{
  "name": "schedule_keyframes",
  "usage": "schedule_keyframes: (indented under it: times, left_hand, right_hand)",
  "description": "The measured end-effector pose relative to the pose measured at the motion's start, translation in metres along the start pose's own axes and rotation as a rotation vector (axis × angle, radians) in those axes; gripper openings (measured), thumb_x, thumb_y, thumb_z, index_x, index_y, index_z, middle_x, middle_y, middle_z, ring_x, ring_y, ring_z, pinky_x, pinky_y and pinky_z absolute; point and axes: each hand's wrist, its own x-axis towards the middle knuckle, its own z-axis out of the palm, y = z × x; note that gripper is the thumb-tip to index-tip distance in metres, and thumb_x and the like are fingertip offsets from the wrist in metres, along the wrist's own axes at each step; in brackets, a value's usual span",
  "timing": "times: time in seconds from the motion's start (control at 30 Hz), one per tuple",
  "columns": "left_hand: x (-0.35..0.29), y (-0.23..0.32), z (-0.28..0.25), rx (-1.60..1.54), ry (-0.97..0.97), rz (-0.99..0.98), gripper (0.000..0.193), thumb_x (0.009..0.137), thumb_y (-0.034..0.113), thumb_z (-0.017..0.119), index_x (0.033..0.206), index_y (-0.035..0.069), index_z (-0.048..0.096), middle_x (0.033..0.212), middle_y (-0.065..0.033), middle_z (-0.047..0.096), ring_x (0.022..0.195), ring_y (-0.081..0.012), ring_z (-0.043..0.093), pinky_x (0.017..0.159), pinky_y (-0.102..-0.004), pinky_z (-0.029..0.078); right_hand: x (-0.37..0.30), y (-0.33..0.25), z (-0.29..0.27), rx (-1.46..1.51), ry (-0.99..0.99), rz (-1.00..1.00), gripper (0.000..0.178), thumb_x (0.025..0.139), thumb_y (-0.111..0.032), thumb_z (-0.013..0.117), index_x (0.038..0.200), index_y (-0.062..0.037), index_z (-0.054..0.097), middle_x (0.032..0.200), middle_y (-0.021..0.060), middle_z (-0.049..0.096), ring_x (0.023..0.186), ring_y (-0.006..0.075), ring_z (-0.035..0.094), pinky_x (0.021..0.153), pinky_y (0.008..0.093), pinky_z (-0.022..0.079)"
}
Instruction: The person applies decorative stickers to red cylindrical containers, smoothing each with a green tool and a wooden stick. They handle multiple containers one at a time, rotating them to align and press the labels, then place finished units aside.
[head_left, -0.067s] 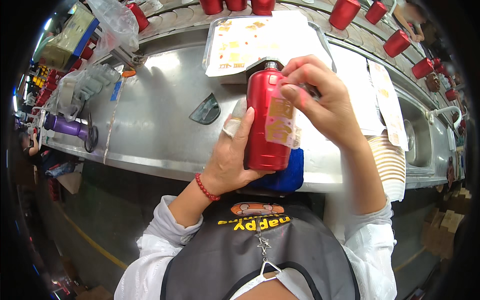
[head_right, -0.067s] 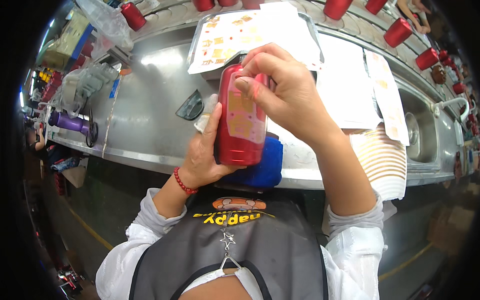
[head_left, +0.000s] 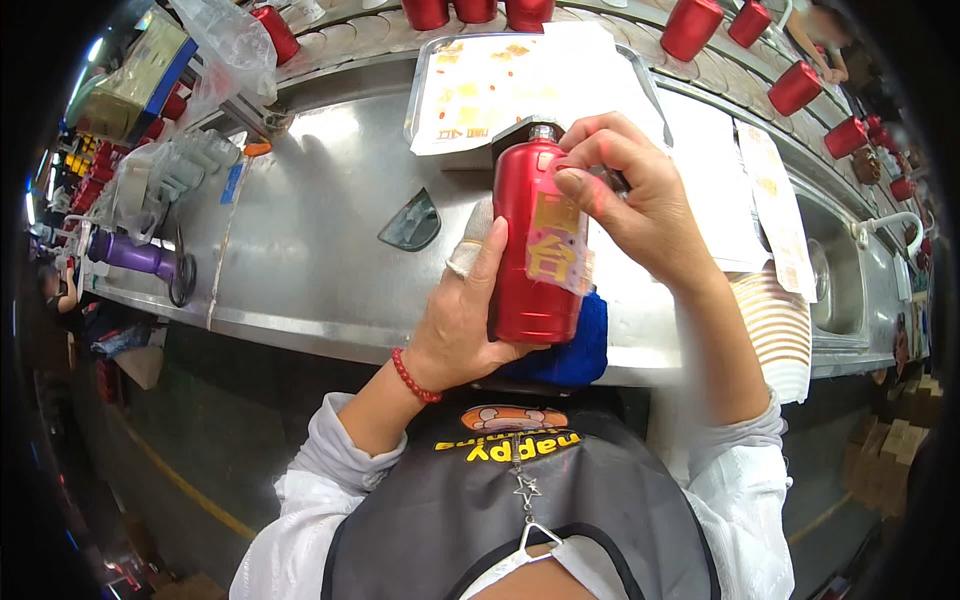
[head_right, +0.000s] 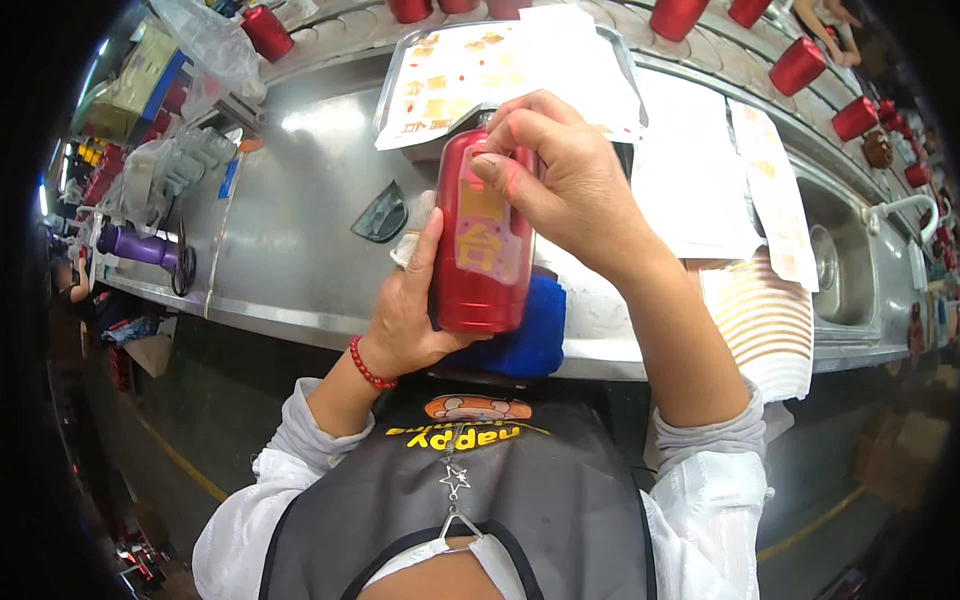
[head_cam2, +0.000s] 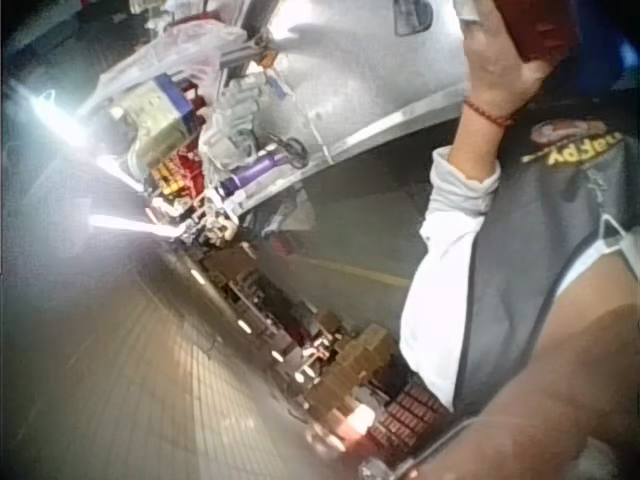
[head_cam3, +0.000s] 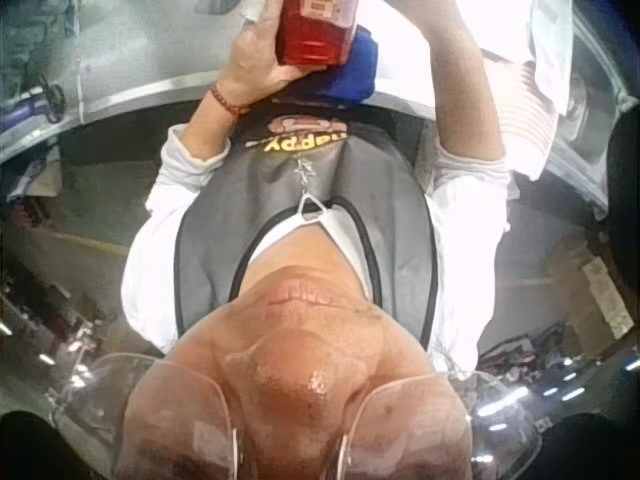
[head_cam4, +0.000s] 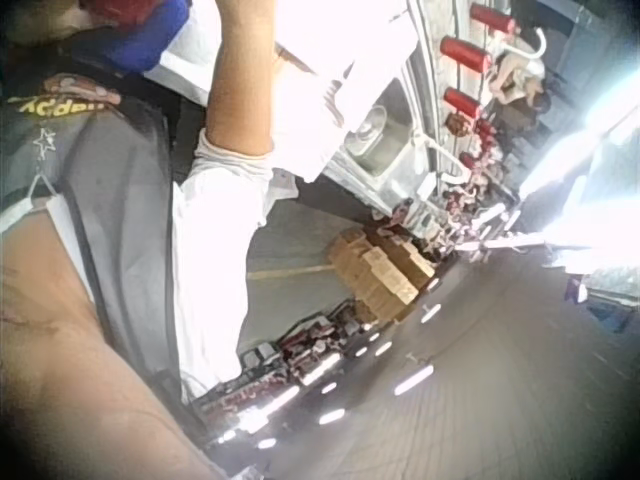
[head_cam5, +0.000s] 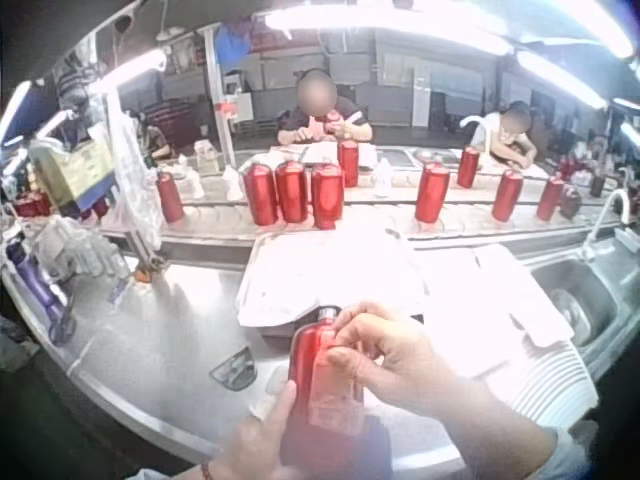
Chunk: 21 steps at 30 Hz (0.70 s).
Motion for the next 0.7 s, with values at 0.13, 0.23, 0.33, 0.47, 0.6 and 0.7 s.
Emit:
schedule_keyframes:
  times: [0.13, 0.23, 0.33, 0.47, 0.6, 0.7]
  left_hand:
    - [0.0, 0.0, -0.009, -0.047, -0.091, -0.014, 0.115, 0.082, 0.044, 0.083, 0.16, -0.001, 0.012, 0.157, -0.0326, 0.029, 0.145, -0.0467, 0.033, 0.12, -0.0486, 0.027]
    - [0.01, -0.005, -0.014, -0.395, -0.04, -0.091, 0.107, 0.09, 0.042, 0.075, 0.16, -0.004, 0.008, 0.164, -0.0263, 0.019, 0.152, -0.0371, 0.026, 0.121, -0.0437, 0.026]
    - [0.034, 0.001, -0.007, -0.753, 0.057, -0.311, 0.096, 0.098, 0.041, 0.066, 0.16, -0.003, 0.006, 0.165, -0.0187, 0.019, 0.15, -0.0271, 0.028, 0.12, -0.0402, 0.028]
    - [0.05, 0.002, 0.004, -0.855, 0.075, -0.415, 0.096, 0.096, 0.03, 0.069, 0.16, -0.001, 0.004, 0.157, -0.0178, 0.029, 0.141, -0.0243, 0.039, 0.116, -0.0391, 0.036]
    - [0.049, 0.004, 0.007, -0.855, 0.089, -0.409, 0.099, 0.093, 0.025, 0.073, 0.159, 0.0, 0.004, 0.154, -0.0196, 0.031, 0.14, -0.0264, 0.04, 0.115, -0.0404, 0.037]
    - [0.05, 0.006, 0.007, -0.85, 0.079, -0.382, 0.097, 0.096, 0.028, 0.07, 0.159, 0.0, 0.002, 0.155, -0.0193, 0.029, 0.14, -0.026, 0.04, 0.115, -0.0406, 0.038]
  right_hand:
    - [0.001, 0.021, 0.008, -0.025, 0.021, 0.092, 0.015, 0.091, -0.014, 0.074, 0.091, -0.0022, 0.065, 0.104, 0.0094, 0.062, 0.091, 0.0194, 0.065, 0.077, 0.0327, 0.055]
    - [0.003, 0.027, 0.009, -0.068, 0.027, 0.041, 0.015, 0.091, -0.014, 0.074, 0.091, -0.0025, 0.065, 0.105, 0.0097, 0.062, 0.094, 0.0211, 0.065, 0.079, 0.0335, 0.055]
    - [0.004, 0.029, 0.008, -0.067, 0.013, 0.048, 0.015, 0.09, -0.014, 0.075, 0.091, -0.0022, 0.065, 0.104, 0.011, 0.063, 0.095, 0.023, 0.065, 0.079, 0.0337, 0.055]
    - [0.004, 0.029, 0.008, -0.077, 0.019, 0.029, 0.017, 0.088, -0.013, 0.076, 0.091, -0.0015, 0.064, 0.105, 0.0129, 0.064, 0.095, 0.0256, 0.066, 0.081, 0.0344, 0.055]
    - [0.003, 0.029, 0.007, -0.06, 0.021, 0.03, 0.018, 0.087, -0.013, 0.077, 0.09, -0.0013, 0.064, 0.107, 0.0134, 0.065, 0.097, 0.0263, 0.066, 0.081, 0.0348, 0.055]
    - [0.002, 0.03, 0.007, -0.076, 0.017, 0.022, 0.018, 0.086, -0.013, 0.077, 0.089, -0.0014, 0.063, 0.107, 0.0133, 0.065, 0.097, 0.0263, 0.066, 0.081, 0.0351, 0.055]
